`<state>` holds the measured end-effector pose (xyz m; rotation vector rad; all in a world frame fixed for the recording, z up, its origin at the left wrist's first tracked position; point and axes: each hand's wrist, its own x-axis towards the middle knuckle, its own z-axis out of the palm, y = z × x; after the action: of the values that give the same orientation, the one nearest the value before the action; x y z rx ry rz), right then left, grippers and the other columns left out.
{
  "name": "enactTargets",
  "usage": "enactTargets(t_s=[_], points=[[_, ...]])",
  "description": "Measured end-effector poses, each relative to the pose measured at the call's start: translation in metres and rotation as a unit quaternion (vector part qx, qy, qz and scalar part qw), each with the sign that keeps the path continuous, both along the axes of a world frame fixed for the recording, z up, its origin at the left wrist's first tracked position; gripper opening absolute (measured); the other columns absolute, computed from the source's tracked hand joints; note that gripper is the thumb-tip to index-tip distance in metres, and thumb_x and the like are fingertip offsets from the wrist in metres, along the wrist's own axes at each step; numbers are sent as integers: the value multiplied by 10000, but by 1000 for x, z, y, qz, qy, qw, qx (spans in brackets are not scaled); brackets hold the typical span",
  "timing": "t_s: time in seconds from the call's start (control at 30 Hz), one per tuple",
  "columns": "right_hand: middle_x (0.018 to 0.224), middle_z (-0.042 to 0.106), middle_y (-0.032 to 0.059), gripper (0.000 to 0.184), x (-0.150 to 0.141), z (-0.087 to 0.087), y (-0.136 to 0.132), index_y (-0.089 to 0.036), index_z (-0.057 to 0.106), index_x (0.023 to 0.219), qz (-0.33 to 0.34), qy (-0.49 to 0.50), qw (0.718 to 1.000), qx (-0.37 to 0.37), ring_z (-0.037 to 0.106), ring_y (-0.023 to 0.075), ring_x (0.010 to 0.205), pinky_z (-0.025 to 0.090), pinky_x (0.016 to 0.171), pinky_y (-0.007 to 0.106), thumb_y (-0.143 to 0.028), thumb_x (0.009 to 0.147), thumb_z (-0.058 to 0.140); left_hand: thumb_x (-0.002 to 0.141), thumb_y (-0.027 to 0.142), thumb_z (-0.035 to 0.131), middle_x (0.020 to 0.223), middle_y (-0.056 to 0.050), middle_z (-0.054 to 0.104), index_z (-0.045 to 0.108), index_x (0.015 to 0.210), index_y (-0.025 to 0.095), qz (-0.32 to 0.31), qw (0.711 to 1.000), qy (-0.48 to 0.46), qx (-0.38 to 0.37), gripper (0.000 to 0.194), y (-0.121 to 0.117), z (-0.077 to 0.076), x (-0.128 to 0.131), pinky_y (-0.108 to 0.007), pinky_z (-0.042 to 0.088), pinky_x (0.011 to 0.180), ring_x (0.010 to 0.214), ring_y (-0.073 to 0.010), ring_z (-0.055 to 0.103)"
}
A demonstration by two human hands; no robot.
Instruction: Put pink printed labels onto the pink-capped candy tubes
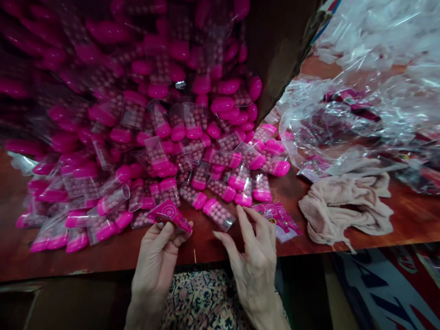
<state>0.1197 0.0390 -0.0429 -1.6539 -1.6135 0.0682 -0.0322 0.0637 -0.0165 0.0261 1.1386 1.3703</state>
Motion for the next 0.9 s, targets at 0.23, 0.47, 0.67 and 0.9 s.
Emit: enactTargets(t_s=[0.23,0.47,0.67,0.9], points=[[956,613,70,245,-19,24,5,-213,640,1052,109,172,979,-34,582,216,894,522,726,373,-321,835,611,525,165,832,646,6,696,681,646,157,-43,999,-10,24,194,-3,1,11,-209,521,654,604,-92,626],[748,614,21,110,-26,31,14,-183,627,785,139,214,966,-36,569,151,711,503,607,289,-94,826,579,625,178,781,835,-28,731,720,882,190,-158,982,17,103,264,-10,-2,11,-225,496,759,768,-123,638],[840,605,47,133,-13,27,14,-169,612,920,188,145,971,-32,544,166,789,495,668,310,-89,864,523,683,228,747,676,-9,697,722,758,152,-133,982,121,62,110,-6,-2,4,-164,472,610,601,-71,575],[990,596,145,224,-2,6,10,-108,610,1056,57,-56,995,-65,509,263,898,488,749,448,-213,882,515,578,249,816,616,4,669,702,685,152,-56,998,18,14,184,0,-2,-2,-164,431,426,504,-78,558]])
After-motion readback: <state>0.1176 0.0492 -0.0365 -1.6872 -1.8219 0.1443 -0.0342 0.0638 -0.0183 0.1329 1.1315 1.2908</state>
